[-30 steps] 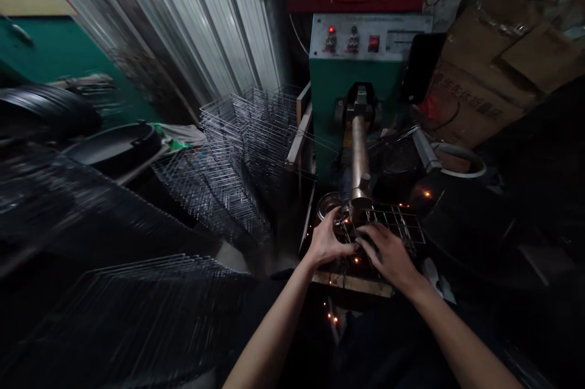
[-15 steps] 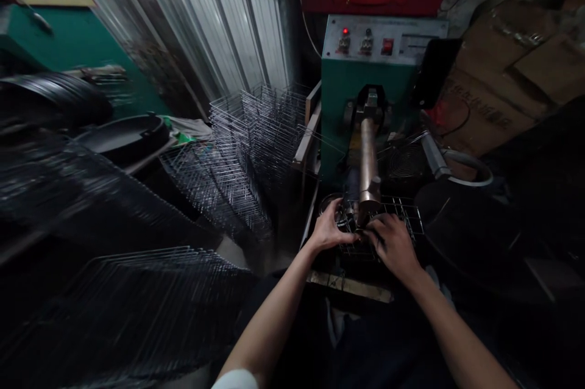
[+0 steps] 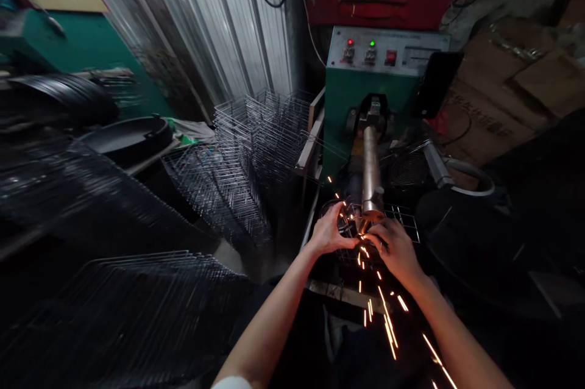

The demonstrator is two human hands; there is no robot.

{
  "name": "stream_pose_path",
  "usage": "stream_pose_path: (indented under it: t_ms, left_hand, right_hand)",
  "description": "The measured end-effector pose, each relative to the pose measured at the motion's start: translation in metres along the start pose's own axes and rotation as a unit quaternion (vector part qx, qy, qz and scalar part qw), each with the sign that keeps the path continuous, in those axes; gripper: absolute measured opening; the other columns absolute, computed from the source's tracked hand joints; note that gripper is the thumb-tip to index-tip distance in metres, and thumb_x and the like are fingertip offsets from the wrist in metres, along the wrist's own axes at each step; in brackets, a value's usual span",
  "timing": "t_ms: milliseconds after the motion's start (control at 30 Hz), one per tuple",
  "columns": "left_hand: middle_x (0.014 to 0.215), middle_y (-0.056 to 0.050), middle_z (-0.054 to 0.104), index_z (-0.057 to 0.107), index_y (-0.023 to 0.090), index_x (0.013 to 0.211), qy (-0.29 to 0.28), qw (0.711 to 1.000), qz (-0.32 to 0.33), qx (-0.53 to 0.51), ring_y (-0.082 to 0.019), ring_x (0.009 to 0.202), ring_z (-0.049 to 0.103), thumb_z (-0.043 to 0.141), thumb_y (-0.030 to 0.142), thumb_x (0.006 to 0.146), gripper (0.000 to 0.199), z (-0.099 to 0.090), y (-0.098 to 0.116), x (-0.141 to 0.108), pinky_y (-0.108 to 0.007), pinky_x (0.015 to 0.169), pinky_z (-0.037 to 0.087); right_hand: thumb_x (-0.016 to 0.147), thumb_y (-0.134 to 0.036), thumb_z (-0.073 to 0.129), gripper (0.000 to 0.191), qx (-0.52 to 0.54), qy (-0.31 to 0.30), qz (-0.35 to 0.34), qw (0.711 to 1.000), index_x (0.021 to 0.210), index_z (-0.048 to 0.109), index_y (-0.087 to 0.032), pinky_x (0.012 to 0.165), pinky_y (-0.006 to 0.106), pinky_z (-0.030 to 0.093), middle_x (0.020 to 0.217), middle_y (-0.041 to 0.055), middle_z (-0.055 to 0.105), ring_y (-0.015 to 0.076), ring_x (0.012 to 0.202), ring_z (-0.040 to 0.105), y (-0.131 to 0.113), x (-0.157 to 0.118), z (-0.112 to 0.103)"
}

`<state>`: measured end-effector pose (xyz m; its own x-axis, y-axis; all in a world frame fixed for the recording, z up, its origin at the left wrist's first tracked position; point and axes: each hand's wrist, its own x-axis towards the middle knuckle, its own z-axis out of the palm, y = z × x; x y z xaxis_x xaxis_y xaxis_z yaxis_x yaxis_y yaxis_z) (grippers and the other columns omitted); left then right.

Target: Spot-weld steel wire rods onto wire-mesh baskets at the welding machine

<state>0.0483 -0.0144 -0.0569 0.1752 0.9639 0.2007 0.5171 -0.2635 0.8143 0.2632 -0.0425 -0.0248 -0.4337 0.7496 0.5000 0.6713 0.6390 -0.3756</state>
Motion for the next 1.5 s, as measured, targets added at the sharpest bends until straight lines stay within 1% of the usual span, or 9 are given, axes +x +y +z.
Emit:
stream_pose_path:
  t_ms: [167, 267, 433, 633, 900, 1067, 1233, 1333, 1500]
  left_hand:
    - [0.16, -0.013, 0.027, 0.016, 0.027, 0.158, 0.01, 0.995, 0.032, -0.098, -0.035, 0.148, 0.029, 0.093, 0.047, 0.052, 0.132, 0.003, -0.028, -0.026, -0.05, 0.122, 0.027]
    - [0.167, -0.015, 0.001, -0.011, 0.028, 0.157, 0.036, 0.962, -0.073, -0.26, -0.036, 0.154, 0.005, 0.095, 0.044, 0.049, 0.152, 0.035, -0.072, -0.062, -0.053, 0.125, 0.014]
    - [0.168, -0.008, -0.006, -0.017, 0.047, 0.152, -0.027, 0.824, -0.187, -0.534, -0.035, 0.151, 0.023, 0.088, 0.033, 0.053, 0.145, 0.11, -0.118, -0.093, -0.051, 0.112, 0.039]
    - [0.169, -0.007, 0.009, 0.001, 0.045, 0.155, -0.031, 0.786, -0.156, -0.597, -0.03, 0.149, 0.028, 0.085, 0.026, 0.052, 0.134, 0.136, -0.117, -0.071, -0.041, 0.106, 0.045]
    - [0.166, -0.01, 0.018, 0.01, 0.045, 0.151, -0.009, 0.83, -0.157, -0.535, -0.03, 0.142, 0.039, 0.088, 0.033, 0.05, 0.128, 0.105, -0.108, -0.081, -0.04, 0.098, 0.051]
    - [0.157, -0.013, 0.033, 0.024, 0.035, 0.146, 0.051, 0.894, -0.13, -0.425, -0.033, 0.136, 0.047, 0.092, 0.036, 0.051, 0.116, 0.02, -0.089, -0.125, -0.046, 0.105, 0.048]
    - [0.146, -0.011, 0.047, 0.031, 0.035, 0.143, -0.003, 0.951, -0.095, -0.294, -0.032, 0.132, 0.052, 0.091, 0.025, 0.055, 0.108, -0.046, -0.05, -0.158, -0.052, 0.109, 0.045]
    - [0.148, -0.012, 0.047, 0.033, 0.031, 0.144, -0.037, 0.967, -0.1, -0.232, -0.036, 0.133, 0.051, 0.092, 0.025, 0.05, 0.112, -0.039, -0.029, -0.152, -0.053, 0.11, 0.044]
    - [0.144, -0.007, 0.053, 0.037, 0.03, 0.147, -0.038, 0.993, -0.062, -0.098, -0.036, 0.131, 0.054, 0.092, 0.03, 0.044, 0.116, 0.008, 0.006, -0.118, -0.053, 0.113, 0.044]
  right_hand:
    - [0.099, -0.026, 0.055, 0.013, 0.071, 0.031, 0.024, 0.997, 0.102, 0.066, -0.021, 0.087, 0.039, 0.049, 0.106, 0.0086, 0.066, 0.0253, 0.101, 0.061, -0.002, -0.009, -0.015]
    - [0.101, -0.029, 0.052, 0.018, 0.113, 0.033, 0.092, 0.989, 0.108, 0.067, -0.023, 0.088, 0.038, 0.051, 0.112, 0.0084, 0.066, 0.0237, 0.102, 0.063, -0.003, -0.029, -0.032]
    - [0.095, -0.043, 0.061, 0.027, 0.205, 0.059, 0.256, 0.943, 0.114, 0.063, -0.023, 0.084, 0.037, 0.057, 0.107, 0.0078, 0.07, 0.0243, 0.096, 0.068, -0.012, -0.067, -0.045]
    - [0.079, -0.052, 0.077, 0.05, 0.287, 0.074, 0.375, 0.878, 0.114, 0.055, -0.023, 0.041, 0.024, 0.051, 0.081, 0.0041, 0.067, 0.0227, 0.068, 0.069, -0.034, -0.086, -0.05]
    - [0.089, -0.045, 0.069, 0.031, 0.331, -0.012, 0.3, 0.894, 0.108, 0.068, -0.021, 0.052, 0.026, 0.056, 0.087, 0.0049, 0.069, 0.0152, 0.06, 0.063, -0.051, -0.082, -0.059]
    - [0.091, -0.036, 0.069, 0.031, 0.349, -0.103, 0.186, 0.913, 0.12, 0.069, -0.026, 0.09, 0.037, 0.059, 0.119, 0.0087, 0.069, 0.0267, 0.109, 0.067, -0.08, -0.075, -0.072]
    - [0.098, -0.026, 0.059, 0.023, 0.365, -0.165, 0.066, 0.914, 0.117, 0.07, -0.031, 0.085, 0.032, 0.057, 0.106, 0.0032, 0.072, 0.0206, 0.098, 0.069, -0.107, -0.071, -0.085]
    - [0.1, -0.025, 0.057, 0.017, 0.352, -0.187, 0.04, 0.916, 0.109, 0.071, -0.029, 0.079, 0.03, 0.056, 0.096, 0.0022, 0.071, 0.0181, 0.089, 0.068, -0.109, -0.065, -0.073]
    - [0.099, -0.019, 0.054, 0.017, 0.154, -0.176, -0.013, 0.972, 0.107, 0.069, -0.022, 0.081, 0.037, 0.052, 0.095, 0.0052, 0.072, 0.0218, 0.089, 0.065, -0.086, -0.062, -0.038]
